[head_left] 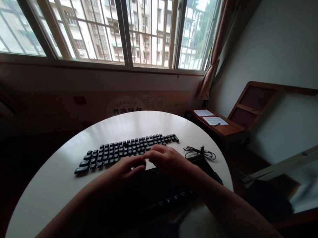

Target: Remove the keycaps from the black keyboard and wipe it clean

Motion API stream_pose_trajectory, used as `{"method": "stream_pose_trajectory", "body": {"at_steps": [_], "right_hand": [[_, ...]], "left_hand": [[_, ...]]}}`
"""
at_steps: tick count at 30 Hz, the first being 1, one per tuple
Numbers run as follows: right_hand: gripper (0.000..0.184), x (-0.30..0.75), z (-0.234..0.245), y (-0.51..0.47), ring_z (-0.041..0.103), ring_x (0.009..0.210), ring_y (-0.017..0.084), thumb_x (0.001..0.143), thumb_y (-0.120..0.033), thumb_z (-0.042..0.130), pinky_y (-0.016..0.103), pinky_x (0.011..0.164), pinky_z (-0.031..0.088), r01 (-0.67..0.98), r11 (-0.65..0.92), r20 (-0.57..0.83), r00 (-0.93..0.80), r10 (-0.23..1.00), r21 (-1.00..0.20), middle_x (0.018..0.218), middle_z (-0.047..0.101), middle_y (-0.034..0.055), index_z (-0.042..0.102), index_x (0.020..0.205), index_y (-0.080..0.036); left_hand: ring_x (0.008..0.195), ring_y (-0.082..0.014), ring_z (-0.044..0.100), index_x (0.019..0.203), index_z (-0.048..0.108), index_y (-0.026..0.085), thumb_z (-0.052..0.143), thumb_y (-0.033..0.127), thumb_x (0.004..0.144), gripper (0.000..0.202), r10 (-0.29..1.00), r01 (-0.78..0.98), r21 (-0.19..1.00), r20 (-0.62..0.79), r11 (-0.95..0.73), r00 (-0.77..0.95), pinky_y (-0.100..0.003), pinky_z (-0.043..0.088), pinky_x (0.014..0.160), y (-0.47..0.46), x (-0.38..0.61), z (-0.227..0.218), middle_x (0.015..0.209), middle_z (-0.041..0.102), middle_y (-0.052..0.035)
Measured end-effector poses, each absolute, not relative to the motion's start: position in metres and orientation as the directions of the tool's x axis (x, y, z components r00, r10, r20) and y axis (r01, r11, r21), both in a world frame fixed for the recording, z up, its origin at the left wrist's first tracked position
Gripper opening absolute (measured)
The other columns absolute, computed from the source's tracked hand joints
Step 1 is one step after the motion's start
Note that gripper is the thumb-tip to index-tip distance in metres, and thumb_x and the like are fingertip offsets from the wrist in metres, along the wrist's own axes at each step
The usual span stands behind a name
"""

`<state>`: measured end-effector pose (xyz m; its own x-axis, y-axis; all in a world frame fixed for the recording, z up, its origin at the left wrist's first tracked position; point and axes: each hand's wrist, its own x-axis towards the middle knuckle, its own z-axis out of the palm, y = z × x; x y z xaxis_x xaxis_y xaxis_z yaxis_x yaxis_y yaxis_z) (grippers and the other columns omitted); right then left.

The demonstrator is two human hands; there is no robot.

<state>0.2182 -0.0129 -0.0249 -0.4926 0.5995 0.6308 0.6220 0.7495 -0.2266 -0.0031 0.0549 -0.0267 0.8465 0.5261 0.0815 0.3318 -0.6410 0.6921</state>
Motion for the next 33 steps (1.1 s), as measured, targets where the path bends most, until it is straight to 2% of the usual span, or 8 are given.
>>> {"method": "stream_pose_trajectory", "body": {"at_steps": [2, 4, 13, 18, 21, 24, 27, 33], "right_hand": [[0.022, 0.218, -0.026, -0.014, 0.055, 0.066, 0.011, 0.101, -0.02, 0.048, 0.022, 0.059, 0.044, 0.607, 0.761, 0.585, -0.539, 0.606, -0.229, 0.088, 0.064, 0.0022, 0.065, 0.116, -0.021], [0.02, 0.218, -0.027, -0.016, 0.054, 0.061, 0.009, 0.1, -0.02, 0.052, 0.02, 0.055, 0.041, 0.585, 0.777, 0.58, -0.558, 0.594, -0.233, 0.087, 0.065, 0.001, 0.066, 0.115, -0.022], [0.019, 0.218, -0.03, -0.013, 0.066, 0.075, 0.013, 0.094, -0.023, 0.062, 0.024, 0.064, 0.052, 0.54, 0.8, 0.59, -0.566, 0.576, -0.263, 0.099, 0.07, 0.0045, 0.069, 0.112, -0.021], [0.017, 0.233, -0.026, -0.005, 0.066, 0.079, 0.014, 0.093, -0.021, 0.064, 0.025, 0.07, 0.053, 0.566, 0.76, 0.616, -0.486, 0.62, -0.319, 0.099, 0.069, 0.0058, 0.07, 0.108, -0.019], [0.019, 0.262, -0.024, 0.007, 0.066, 0.085, 0.016, 0.091, -0.019, 0.066, 0.027, 0.076, 0.053, 0.666, 0.609, 0.648, -0.24, 0.722, -0.431, 0.102, 0.069, 0.0069, 0.07, 0.109, -0.018], [0.015, 0.29, -0.03, 0.021, 0.065, 0.088, 0.018, 0.087, -0.018, 0.068, 0.03, 0.083, 0.051, 0.82, 0.353, 0.514, -0.085, 0.853, -0.451, 0.101, 0.069, 0.0067, 0.073, 0.102, -0.018], [0.016, 0.303, -0.042, 0.033, 0.066, 0.094, 0.019, 0.087, -0.02, 0.068, 0.03, 0.087, 0.049, 0.903, 0.156, 0.33, -0.016, 0.944, -0.4, 0.102, 0.071, 0.0072, 0.074, 0.102, -0.018], [0.018, 0.299, -0.063, 0.044, 0.067, 0.098, 0.022, 0.085, -0.024, 0.068, 0.029, 0.083, 0.049, 0.944, 0.059, 0.186, 0.002, 0.983, -0.324, 0.105, 0.073, 0.0055, 0.076, 0.102, -0.022]], "left_hand": [[0.083, -0.0183, 0.059, 0.096, 0.062, 0.018, 0.049, 0.045, 0.095, 0.029, 0.509, 0.299, 0.705, 0.101, -0.643, 0.855, -0.028, 0.048, 0.077, 0.055, -0.003, -0.027, 0.092, 0.066, -0.0036], [0.079, -0.0171, 0.058, 0.091, 0.063, 0.017, 0.051, 0.045, 0.094, 0.03, 0.497, 0.288, 0.703, 0.108, -0.651, 0.861, -0.027, 0.048, 0.072, 0.055, -0.002, -0.025, 0.088, 0.065, -0.0032], [0.079, -0.0173, 0.059, 0.09, 0.068, 0.016, 0.054, 0.045, 0.093, 0.032, 0.464, 0.266, 0.696, 0.11, -0.667, 0.879, -0.027, 0.049, 0.073, 0.054, 0.0, -0.021, 0.087, 0.067, -0.0042], [0.089, -0.0209, 0.064, 0.107, 0.067, 0.019, 0.049, 0.047, 0.096, 0.035, 0.546, 0.335, 0.689, 0.106, -0.643, 0.831, -0.03, 0.051, 0.08, 0.055, -0.002, -0.023, 0.105, 0.071, -0.0069], [0.095, -0.022, 0.064, 0.113, 0.067, 0.021, 0.048, 0.046, 0.097, 0.035, 0.572, 0.39, 0.618, 0.121, -0.683, 0.811, -0.031, 0.05, 0.084, 0.057, -0.005, -0.021, 0.112, 0.071, -0.0075], [0.088, -0.0199, 0.065, 0.1, 0.07, 0.019, 0.047, 0.042, 0.097, 0.032, 0.513, 0.372, 0.546, 0.128, -0.751, 0.849, -0.029, 0.048, 0.081, 0.058, -0.007, -0.019, 0.098, 0.072, -0.0066], [0.077, -0.0178, 0.063, 0.087, 0.07, 0.018, 0.049, 0.04, 0.096, 0.031, 0.48, 0.383, 0.518, 0.061, -0.765, 0.875, -0.026, 0.046, 0.072, 0.057, -0.007, -0.018, 0.084, 0.071, -0.0051], [0.07, -0.0165, 0.061, 0.083, 0.07, 0.018, 0.05, 0.041, 0.095, 0.032, 0.476, 0.419, 0.518, -0.026, -0.746, 0.879, -0.025, 0.043, 0.066, 0.054, -0.007, -0.021, 0.078, 0.07, -0.0036]]}}
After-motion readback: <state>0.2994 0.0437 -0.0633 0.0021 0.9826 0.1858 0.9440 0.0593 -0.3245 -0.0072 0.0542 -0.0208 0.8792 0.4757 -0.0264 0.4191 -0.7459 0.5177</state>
